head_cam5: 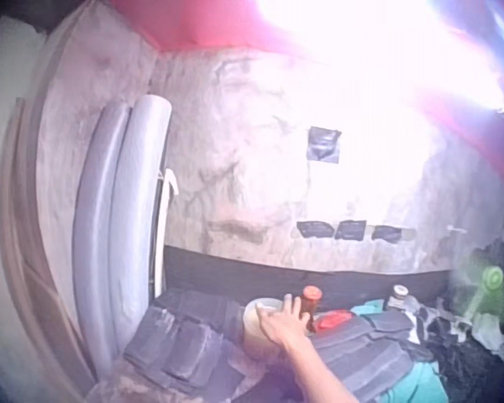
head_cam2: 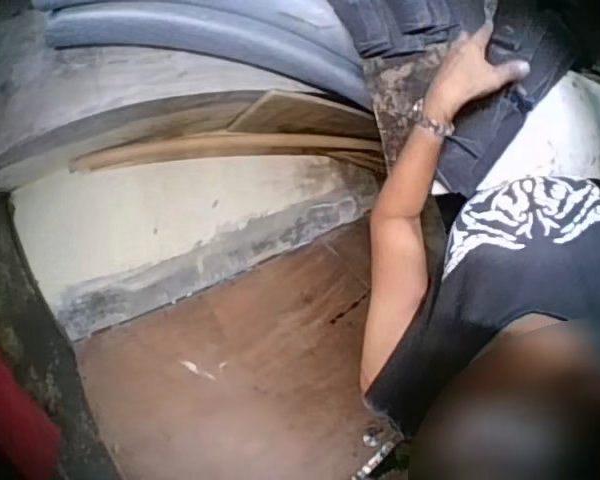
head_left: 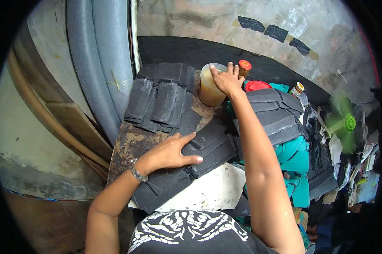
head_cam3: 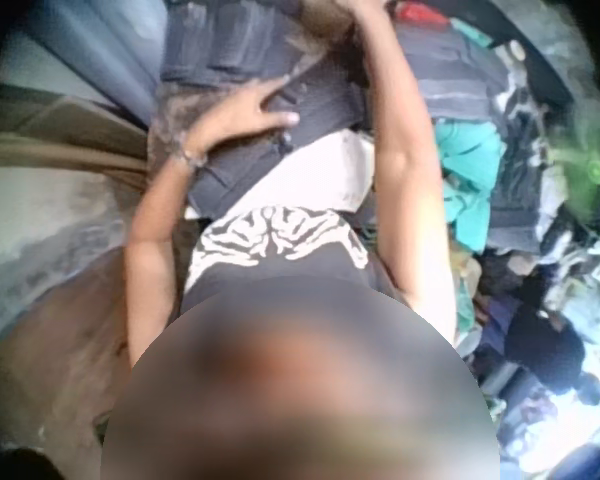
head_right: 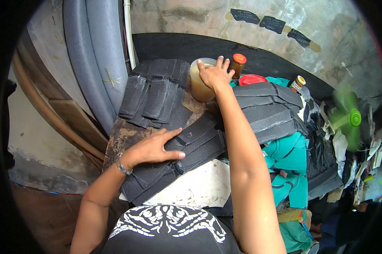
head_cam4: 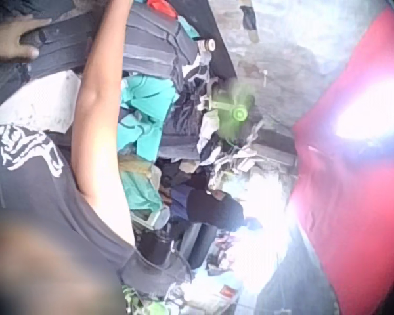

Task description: The person repeatedly picks up small black foam pieces, applies a liquid from a container to one surface, and presses the pieces together to form bonded pairs. The person handles the foam pieces one at a time, stacking completed pairs on the table.

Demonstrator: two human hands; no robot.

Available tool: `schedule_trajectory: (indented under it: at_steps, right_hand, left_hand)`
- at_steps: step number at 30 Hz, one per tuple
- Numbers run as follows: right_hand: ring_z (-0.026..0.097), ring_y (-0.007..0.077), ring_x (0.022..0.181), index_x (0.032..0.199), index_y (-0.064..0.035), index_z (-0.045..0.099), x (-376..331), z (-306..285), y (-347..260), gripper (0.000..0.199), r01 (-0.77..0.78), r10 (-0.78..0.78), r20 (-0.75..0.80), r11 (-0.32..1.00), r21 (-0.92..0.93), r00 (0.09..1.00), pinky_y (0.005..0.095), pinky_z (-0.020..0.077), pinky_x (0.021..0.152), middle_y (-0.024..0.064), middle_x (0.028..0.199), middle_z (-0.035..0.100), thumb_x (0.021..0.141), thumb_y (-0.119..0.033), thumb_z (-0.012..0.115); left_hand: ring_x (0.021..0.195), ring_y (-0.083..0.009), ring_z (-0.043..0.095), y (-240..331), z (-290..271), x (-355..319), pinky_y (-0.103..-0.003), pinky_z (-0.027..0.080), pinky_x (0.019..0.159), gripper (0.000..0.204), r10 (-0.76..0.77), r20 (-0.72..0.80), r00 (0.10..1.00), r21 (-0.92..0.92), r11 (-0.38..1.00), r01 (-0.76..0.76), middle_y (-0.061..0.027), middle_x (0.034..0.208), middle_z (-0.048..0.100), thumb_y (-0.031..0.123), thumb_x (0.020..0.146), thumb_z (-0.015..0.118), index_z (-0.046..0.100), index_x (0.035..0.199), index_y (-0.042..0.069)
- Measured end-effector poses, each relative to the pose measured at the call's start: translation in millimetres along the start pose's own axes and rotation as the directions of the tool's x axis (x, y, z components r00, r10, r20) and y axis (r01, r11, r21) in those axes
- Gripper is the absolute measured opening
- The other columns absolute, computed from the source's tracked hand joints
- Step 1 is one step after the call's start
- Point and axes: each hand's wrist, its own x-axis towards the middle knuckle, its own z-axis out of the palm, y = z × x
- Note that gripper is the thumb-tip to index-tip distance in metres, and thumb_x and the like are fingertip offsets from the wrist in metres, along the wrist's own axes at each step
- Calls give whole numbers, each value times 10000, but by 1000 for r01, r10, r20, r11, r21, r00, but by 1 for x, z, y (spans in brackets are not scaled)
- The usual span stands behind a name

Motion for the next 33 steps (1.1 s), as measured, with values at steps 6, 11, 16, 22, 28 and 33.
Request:
schedule_trajectory:
  at_steps: [6, 11, 16, 22, 28, 33]
  right_hand:
    - [268, 380, 1444, 1128, -5, 717, 5, -33, 8, 674, 139, -131, -207, 990, 24, 969, 657, 196, 1103, 181, 1519, 385, 1005, -539, 324]
    - [380, 400, 1349, 1074, -59, 746, -46, -43, 22, 520, 237, -247, -71, 963, -129, 966, 634, 285, 1036, 247, 1377, 491, 984, -470, 440]
    - [512, 377, 1213, 1314, -105, 609, -117, -48, 16, 503, 455, -471, 61, 872, 181, 880, 529, 356, 1025, 250, 1294, 538, 969, -464, 537]
    - [566, 130, 838, 1594, -175, 50, -144, -75, -20, 892, -102, -676, 65, -15, 995, 734, 267, 472, 750, 76, 950, 581, 949, -190, 665]
    - [522, 61, 803, 1596, -198, 27, -155, -85, -55, 996, 62, -486, -165, -220, 973, 858, 187, 440, 656, 21, 955, 561, 877, 4, 686]
    - [495, 44, 769, 1589, -194, 35, -184, -81, -58, 946, 256, -246, -275, -109, 961, 929, 147, 403, 621, 59, 1071, 508, 891, 95, 604]
  left_hand:
    - [1175, -381, 529, 5, 14, -16, -419, 416, 1031, 908, 32, -109, 993, -4, 999, -33, -247, 1200, 546, 498, 814, 733, 368, 1493, 18]
    - [1173, -378, 527, 17, 9, -27, -422, 403, 1048, 801, 104, -169, 980, 79, 993, -92, -230, 1254, 543, 299, 827, 718, 368, 1484, 5]
    - [1156, -372, 534, 42, -30, -40, -430, 386, 1025, 746, 320, -321, 891, 176, 945, -276, -234, 1269, 545, 140, 746, 639, 373, 1427, -9]
    - [1377, -275, 425, 51, -91, -34, -481, 305, 1118, 744, 692, -385, 611, 573, 698, -430, -91, 1445, 483, -73, 672, 644, 482, 1367, 138]
    - [1394, -306, 394, 46, -83, -44, -450, 309, 1136, 771, 491, -627, 605, 618, 786, 4, -165, 1552, 344, 58, 868, 598, 294, 1554, 238]
    - [964, -107, 609, 40, -72, -60, -232, 490, 855, 644, -96, -512, 854, -718, 593, -364, -123, 1131, 624, 237, 1016, 536, 239, 1549, 32]
